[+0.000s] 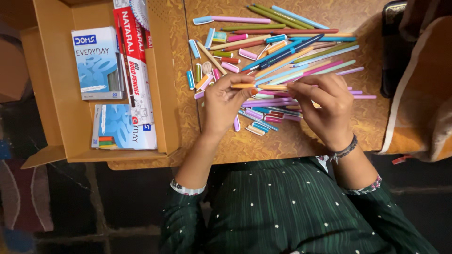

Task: The person organizes a variety of stationery items on a desk by putting pencils back into their box, sorting scattered pens and pencils, and arranging boxes of school supplies.

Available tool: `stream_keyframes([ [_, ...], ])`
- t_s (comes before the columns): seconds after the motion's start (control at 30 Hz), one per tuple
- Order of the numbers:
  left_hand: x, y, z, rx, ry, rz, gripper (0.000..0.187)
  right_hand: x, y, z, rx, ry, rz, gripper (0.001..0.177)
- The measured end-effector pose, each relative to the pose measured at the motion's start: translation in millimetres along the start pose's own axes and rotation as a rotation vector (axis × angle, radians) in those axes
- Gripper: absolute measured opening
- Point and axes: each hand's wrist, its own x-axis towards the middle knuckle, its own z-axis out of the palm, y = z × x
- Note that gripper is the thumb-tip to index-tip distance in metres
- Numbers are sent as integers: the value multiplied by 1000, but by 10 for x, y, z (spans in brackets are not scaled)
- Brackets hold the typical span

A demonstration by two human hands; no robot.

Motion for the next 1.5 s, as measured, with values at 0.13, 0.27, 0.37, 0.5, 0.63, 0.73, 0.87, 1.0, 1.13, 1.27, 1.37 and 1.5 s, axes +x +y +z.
stream_keyframes([
  [0.13, -42, 156, 59, 80, -23, 14, 22, 25, -43, 16, -3, -12, -30, 24],
  [0.27, -121, 357, 132, 502, 8, 106, 21, 21, -85, 71, 42, -7, -5, 23],
  [0.37, -112, 395, 181, 517, 54, 180, 20, -6, -82, 113, 66, -13, 6, 25],
  [0.5, -120, 420, 148, 579, 40, 118, 20, -46, -91, 139, 63, -33, 16, 27],
  [0.63, -140, 420, 125, 537, -9, 111, 16, -48, -122, 148, 82, -29, 38, 26],
  [0.73, -166, 417, 139, 546, 1, 116, 15, -61, -153, 157, 115, -38, 83, 27],
  [0.87, -217, 436, 163, 620, -9, 192, 15, -60, -175, 194, 176, -63, 159, 21],
  [1.0, -228, 428, 127, 692, -4, 226, 14, -86, -166, 247, 331, -140, 317, 14],
  [1.13, -237, 451, 64, 606, -44, 275, 18, -37, -135, 246, 431, -190, 317, 14],
  [1.27, -255, 377, 40, 197, -17, 139, 29, 16, -132, 167, 437, -183, 333, 17],
  [1.37, -196, 271, -61, 45, -27, 104, 22, 40, -137, 92, 379, -134, 224, 21],
  [1.5, -196, 149, -88, 59, -46, 78, 21, 26, -141, 58, 313, -127, 219, 22],
])
